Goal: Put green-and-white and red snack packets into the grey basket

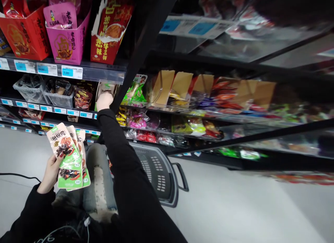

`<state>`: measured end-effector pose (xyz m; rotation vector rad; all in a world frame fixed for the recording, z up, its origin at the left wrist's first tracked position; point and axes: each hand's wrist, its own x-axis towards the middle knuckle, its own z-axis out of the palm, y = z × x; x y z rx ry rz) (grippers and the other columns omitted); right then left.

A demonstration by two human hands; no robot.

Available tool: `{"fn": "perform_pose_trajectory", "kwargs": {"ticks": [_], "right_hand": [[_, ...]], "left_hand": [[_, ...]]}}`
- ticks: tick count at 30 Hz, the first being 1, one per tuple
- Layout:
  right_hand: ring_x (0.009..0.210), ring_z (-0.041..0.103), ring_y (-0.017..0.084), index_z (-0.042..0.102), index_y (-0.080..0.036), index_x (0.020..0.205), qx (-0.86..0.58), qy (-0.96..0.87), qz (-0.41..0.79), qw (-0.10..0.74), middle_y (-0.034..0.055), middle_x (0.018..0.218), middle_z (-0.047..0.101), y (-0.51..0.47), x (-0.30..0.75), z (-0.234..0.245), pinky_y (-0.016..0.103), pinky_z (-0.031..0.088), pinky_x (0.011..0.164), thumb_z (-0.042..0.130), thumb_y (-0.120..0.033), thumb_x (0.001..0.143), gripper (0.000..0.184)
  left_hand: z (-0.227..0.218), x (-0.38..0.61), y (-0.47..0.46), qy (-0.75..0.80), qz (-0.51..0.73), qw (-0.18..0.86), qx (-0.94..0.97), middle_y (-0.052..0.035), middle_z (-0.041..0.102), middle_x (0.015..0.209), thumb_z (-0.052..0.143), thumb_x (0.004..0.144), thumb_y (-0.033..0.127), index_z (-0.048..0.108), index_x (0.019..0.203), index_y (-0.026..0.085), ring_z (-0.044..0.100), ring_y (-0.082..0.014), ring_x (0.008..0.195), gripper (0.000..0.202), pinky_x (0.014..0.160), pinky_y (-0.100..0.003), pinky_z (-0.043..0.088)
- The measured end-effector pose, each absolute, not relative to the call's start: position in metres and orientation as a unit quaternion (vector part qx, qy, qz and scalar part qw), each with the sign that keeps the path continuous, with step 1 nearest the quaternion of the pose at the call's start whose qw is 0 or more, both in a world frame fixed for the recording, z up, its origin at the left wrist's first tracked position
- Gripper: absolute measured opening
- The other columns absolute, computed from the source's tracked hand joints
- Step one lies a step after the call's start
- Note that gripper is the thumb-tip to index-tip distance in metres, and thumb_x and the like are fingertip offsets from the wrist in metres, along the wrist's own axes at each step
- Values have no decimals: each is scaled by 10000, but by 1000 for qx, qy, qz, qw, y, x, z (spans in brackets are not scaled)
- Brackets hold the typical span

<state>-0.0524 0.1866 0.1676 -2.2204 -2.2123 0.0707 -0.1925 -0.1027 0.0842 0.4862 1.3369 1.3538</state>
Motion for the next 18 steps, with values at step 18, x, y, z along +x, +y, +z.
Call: {"fn": "perform_pose_trajectory", "kwargs": {"ticks": [18], "right_hand": [[974,643,258,512,-108,1147,-514,-855,-58,16,181,1082,638,158,-17,165,329,485,786,461,-201,882,286]], "left_hand": [[88,-184,-103,559,564,564,225,-122,702,1059,733,658,451,641,980,144,680,-257,857,454,695,-320,536]]}}
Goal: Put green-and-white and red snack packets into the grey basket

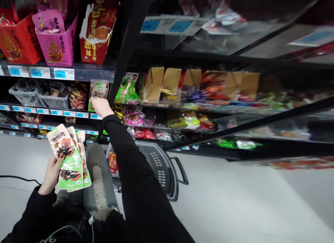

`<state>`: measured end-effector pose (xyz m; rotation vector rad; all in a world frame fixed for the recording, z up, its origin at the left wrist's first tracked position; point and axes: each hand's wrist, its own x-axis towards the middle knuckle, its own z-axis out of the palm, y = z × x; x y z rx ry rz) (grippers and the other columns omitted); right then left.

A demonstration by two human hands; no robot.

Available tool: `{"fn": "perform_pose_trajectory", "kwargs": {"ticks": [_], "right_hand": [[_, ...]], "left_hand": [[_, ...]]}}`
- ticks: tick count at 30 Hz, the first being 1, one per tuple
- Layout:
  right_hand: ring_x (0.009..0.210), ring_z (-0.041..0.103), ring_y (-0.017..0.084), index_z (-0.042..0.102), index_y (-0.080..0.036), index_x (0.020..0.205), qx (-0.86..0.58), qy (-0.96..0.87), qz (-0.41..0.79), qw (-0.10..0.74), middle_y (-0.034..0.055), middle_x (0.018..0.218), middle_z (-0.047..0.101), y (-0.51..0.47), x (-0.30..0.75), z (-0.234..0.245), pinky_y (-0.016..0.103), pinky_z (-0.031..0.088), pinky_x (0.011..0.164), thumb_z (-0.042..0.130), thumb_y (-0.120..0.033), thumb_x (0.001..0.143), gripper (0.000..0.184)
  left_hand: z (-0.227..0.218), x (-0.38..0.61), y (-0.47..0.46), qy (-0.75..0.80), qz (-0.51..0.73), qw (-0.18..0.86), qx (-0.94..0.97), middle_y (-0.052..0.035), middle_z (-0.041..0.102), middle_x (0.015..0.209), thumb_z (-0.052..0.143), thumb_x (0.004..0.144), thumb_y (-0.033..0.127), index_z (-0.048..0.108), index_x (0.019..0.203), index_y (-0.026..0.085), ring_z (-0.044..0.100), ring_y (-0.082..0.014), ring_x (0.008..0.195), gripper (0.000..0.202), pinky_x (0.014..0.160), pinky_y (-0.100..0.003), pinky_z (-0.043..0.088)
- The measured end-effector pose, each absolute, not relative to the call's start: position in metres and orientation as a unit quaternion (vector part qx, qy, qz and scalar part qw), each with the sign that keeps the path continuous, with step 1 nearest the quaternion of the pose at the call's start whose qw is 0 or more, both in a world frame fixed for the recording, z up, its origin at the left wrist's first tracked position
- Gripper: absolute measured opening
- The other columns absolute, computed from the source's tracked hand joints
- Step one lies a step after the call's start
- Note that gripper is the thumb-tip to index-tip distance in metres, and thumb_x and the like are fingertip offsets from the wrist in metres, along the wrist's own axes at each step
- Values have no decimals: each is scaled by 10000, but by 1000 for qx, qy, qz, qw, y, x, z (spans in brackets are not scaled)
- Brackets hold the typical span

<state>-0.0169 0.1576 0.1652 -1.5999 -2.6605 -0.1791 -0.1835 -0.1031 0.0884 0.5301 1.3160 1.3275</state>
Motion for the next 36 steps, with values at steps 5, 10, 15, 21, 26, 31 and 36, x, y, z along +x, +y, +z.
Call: {"fn": "perform_pose_trajectory", "kwargs": {"ticks": [5,10,15,21,26,31,36], "right_hand": [[969,641,282,560,-113,1063,-447,-894,-23,-5,174,1039,660,121,-15,206,344,476,763,563,-199,823,254],[890,629,234,554,-129,1066,-429,-901,33,50,124,976,660,36,22,227,306,432,712,541,-176,837,234],[750,578,171,602,-214,881,-454,-863,214,64,24,815,637,-50,97,221,287,401,675,605,-224,795,86],[658,589,165,579,-229,762,-518,-816,254,30,28,707,627,-137,182,154,273,388,605,549,-227,835,79],[772,660,198,615,-177,894,-604,-762,226,-64,89,812,688,-147,224,51,260,425,640,530,-225,859,104],[970,649,231,592,-160,1133,-662,-692,248,-147,187,1098,654,-101,254,-71,278,447,725,434,-214,898,289],[905,664,229,627,-93,1088,-675,-656,287,-179,231,996,672,-49,274,-158,275,441,726,450,-165,867,293]], "left_hand": [[97,-181,-103,572,566,552,221,-126,712,1022,748,623,480,656,947,135,678,-276,874,482,715,-345,542],[103,-192,-106,590,585,506,231,-100,717,995,752,624,471,659,969,144,675,-228,836,484,711,-295,530],[102,-194,-107,613,596,425,297,-81,700,1063,707,679,472,660,994,180,655,-199,900,432,751,-263,510],[94,-169,-101,648,546,426,315,-67,713,1000,724,649,475,665,988,181,652,-181,841,452,717,-248,503],[69,-122,-80,639,505,491,311,-37,721,869,754,619,457,665,880,173,648,-152,732,396,692,-240,501],[41,-55,-53,607,459,560,327,-65,727,877,738,605,522,661,878,176,675,-207,788,448,729,-298,523],[22,-13,-33,612,411,593,324,-55,732,804,741,580,557,666,828,186,679,-254,865,452,737,-322,539]]}}
